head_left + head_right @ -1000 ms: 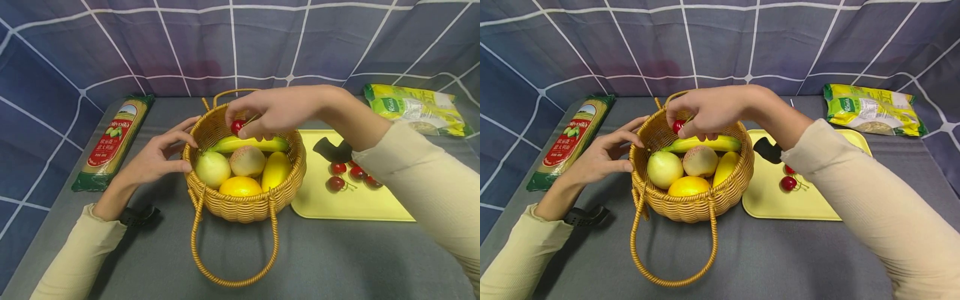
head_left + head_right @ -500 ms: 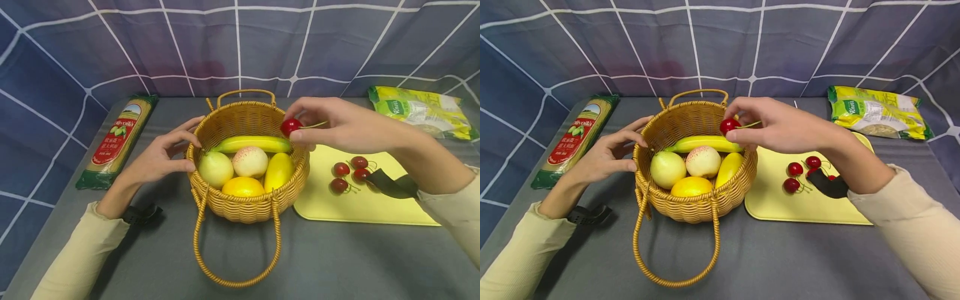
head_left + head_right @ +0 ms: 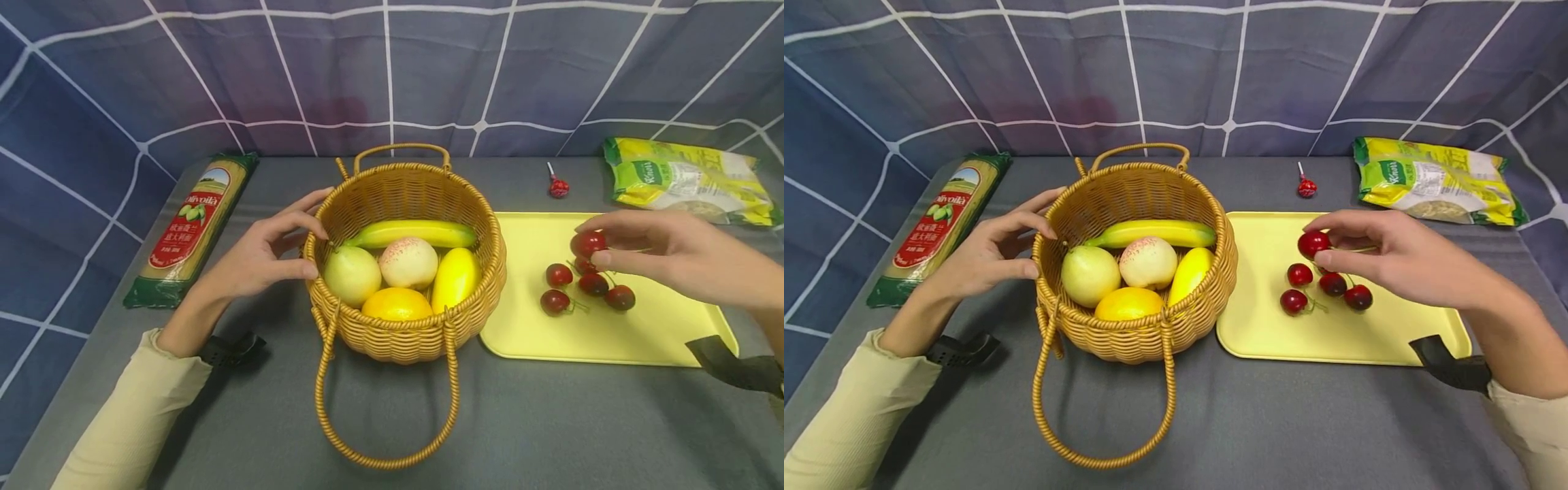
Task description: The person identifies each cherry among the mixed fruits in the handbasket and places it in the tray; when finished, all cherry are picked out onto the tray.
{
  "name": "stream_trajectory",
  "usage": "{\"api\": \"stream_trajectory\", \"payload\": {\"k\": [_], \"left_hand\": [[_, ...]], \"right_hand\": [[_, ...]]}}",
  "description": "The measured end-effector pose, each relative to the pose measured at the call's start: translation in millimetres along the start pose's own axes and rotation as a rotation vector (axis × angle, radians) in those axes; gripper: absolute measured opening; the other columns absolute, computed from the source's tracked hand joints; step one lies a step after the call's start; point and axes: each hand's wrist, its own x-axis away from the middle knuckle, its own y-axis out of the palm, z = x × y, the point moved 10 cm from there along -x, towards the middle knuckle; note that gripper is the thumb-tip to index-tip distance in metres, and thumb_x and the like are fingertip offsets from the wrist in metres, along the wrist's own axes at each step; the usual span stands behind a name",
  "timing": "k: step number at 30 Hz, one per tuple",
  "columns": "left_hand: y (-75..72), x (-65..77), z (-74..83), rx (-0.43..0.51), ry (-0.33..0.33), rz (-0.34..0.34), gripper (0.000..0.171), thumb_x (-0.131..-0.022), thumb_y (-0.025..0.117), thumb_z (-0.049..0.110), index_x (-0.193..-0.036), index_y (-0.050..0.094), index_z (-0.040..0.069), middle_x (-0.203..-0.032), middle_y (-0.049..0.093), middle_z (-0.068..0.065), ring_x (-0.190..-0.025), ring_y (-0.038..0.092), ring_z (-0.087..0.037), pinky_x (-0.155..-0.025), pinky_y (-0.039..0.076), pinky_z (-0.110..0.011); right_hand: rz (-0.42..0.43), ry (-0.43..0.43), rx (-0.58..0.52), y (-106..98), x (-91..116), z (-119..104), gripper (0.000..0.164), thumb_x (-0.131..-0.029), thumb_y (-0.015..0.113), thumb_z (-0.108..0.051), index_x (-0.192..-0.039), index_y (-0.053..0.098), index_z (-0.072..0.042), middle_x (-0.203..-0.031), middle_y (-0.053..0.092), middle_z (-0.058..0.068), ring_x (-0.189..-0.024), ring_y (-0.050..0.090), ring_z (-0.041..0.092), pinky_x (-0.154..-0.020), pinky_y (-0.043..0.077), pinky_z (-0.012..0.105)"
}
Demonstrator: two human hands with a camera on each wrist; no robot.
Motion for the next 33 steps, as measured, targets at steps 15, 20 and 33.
{"api": "stream_trajectory", "payload": {"k": [15, 20, 33], "left_hand": [[1.1, 0.4, 1.2, 0.003, -0.002, -0.005, 0.031, -0.086, 0.076, 0.005, -0.112, 0.06, 0.001, -0.16, 0.027, -0.007, -0.146, 0.024, -0.027, -0.112, 0.023, -0.06], [1.7, 0.0, 0.6, 0.004, -0.009, -0.005, 0.032, -0.085, 0.076, 0.004, -0.112, 0.06, 0.0, -0.16, 0.027, -0.007, -0.146, 0.024, -0.027, -0.112, 0.024, -0.061], [1.5, 0.5, 0.2, 0.019, -0.002, -0.007, 0.03, -0.087, 0.076, 0.006, -0.112, 0.06, 0.002, -0.16, 0.027, -0.007, -0.145, 0.025, -0.028, -0.112, 0.023, -0.059]], "right_hand": [[-0.054, 0.202, 0.111, 9.5, 20.5, 104.9, 0.037, -0.1, 0.061, -0.026, -0.126, 0.058, 0.001, -0.106, 0.068, 0.013, -0.084, 0.058, 0.006, -0.063, 0.048, 0.026], [-0.057, 0.163, 0.133, 15.6, 24.0, 114.9, 0.036, -0.099, 0.061, -0.019, -0.125, 0.06, 0.006, -0.111, 0.066, 0.026, -0.091, 0.061, 0.014, -0.063, 0.049, 0.024], [-0.035, 0.166, 0.086, 23.0, 20.7, 117.2, 0.033, -0.095, 0.068, -0.016, -0.122, 0.061, 0.001, -0.102, 0.07, 0.015, -0.079, 0.056, -0.002, -0.06, 0.049, 0.025]]}}
